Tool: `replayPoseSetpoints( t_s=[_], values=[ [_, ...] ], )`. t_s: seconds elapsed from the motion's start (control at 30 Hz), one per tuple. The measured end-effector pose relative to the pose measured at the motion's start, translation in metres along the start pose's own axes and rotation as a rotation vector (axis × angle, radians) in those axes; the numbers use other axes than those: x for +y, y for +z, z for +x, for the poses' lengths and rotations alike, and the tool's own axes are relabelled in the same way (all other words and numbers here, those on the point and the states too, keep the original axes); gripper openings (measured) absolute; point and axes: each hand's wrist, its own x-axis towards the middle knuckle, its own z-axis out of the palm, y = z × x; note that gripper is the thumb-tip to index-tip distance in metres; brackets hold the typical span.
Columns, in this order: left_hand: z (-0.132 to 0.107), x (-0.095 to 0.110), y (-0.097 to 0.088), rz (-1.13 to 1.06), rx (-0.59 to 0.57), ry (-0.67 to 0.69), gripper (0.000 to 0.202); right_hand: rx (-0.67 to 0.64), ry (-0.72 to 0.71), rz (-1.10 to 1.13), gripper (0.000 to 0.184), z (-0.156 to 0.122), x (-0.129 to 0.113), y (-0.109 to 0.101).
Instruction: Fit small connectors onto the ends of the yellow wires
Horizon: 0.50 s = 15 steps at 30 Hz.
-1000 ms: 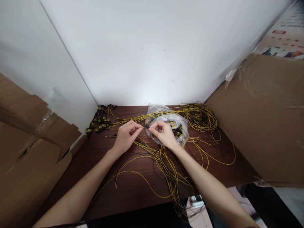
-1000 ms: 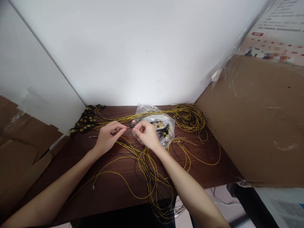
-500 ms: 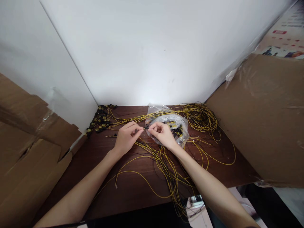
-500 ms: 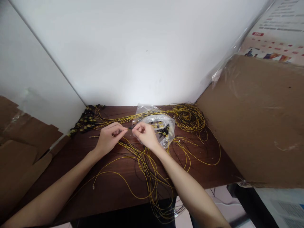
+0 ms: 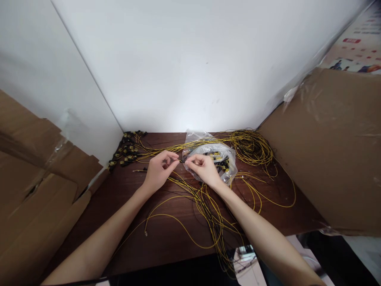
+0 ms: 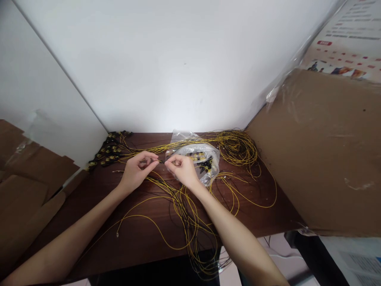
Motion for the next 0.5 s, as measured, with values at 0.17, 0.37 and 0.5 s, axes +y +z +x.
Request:
replayPoseSetpoints(
  t_s=[0.17, 0.37, 0.5],
  values=[
    [-0.0002, 0.0024, 0.0002, -0.028, -0.010, 0.001, 0.010, -0.004, -0.011, -0.018, 0.024, -0.0011, -0.0013, -0.0001],
    [0.0002, 0.0021, -0.0005, -0.026, -0.019, 0.040, 0.011, -0.017, 0.009, 0.029, 0.025, -0.0009, -0.0018, 0.0002],
    [-0.0001, 0.0056, -0.0009, -0.011, -0.043, 0.055, 0.012, -0.032, 0.045, 0.083, 0.024, -0.0013, -0.0031, -0.0005]
  ],
)
